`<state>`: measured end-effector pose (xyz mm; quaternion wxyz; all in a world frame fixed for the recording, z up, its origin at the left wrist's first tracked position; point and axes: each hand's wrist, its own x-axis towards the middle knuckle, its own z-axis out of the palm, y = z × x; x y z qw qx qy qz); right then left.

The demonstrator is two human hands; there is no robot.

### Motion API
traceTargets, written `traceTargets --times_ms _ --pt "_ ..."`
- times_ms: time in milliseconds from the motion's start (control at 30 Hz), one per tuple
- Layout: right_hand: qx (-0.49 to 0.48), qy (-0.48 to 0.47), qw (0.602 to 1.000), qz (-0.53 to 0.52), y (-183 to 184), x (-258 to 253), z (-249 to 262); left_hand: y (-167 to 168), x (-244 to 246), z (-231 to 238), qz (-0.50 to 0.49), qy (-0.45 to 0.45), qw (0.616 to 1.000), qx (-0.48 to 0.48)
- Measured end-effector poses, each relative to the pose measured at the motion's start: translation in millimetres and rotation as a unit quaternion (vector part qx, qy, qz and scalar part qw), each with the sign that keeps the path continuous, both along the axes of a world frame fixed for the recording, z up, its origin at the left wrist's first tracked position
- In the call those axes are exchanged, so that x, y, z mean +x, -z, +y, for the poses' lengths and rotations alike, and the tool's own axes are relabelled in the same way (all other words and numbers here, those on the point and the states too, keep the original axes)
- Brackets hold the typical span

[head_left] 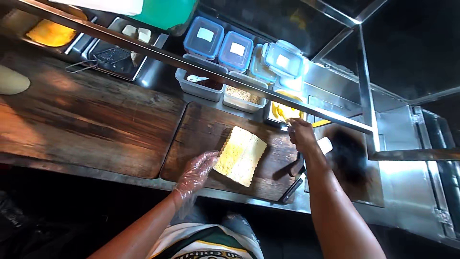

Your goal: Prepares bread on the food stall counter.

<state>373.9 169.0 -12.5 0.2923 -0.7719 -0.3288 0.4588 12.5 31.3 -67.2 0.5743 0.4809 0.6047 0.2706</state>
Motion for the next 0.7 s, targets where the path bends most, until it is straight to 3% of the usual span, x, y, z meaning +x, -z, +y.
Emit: traceTargets --times_ms 67,133,233,300,400,467,567,633,700 --pt "0.034 0.034 0.990 0.131 -8.3 -4.1 -18.5 1.4 -1.4 -11.5 -0.057 -0.069 0.995 -0.033" --pt "0.049 -0.002 0.982 0.180 -17.8 -9.7 -49.5 0.0 -1.6 -16.6 -0.101 -0.141 0.982 -0.068" --pt "0.037 -0.157 0.985 0.060 -15.6 -37.7 -118.8 -3.2 -3.3 -22.6 -0.128 -0.196 0.968 -0.086" --pt "0.046 -0.271 0.959 -0.075 -5.1 -63.1 -148.1 -4.3 -4.0 -25.5 -0.131 -0.211 0.965 -0.083" --pt "0.025 -0.313 0.909 -0.275 4.5 -95.2 -177.5 -7.4 -2.8 -28.8 -0.121 -0.231 0.961 -0.091" --pt "0.071 -0.330 0.866 -0.368 12.0 -107.4 -211.4 -12.3 -4.6 -32.9 -0.107 -0.234 0.962 -0.088" --pt "0.119 -0.354 0.846 -0.380 9.8 -116.7 -240.2 -19.6 -11.2 -45.5 -0.082 -0.230 0.967 -0.067" --pt "0.108 -0.319 0.870 -0.360 3.6 -116.1 -216.1 -23.8 -13.7 -53.6 -0.065 -0.237 0.968 -0.059" --pt "0.031 -0.311 0.890 -0.332 1.3 -109.5 -186.1 -29.7 -15.6 -63.5 -0.037 -0.233 0.970 -0.054"
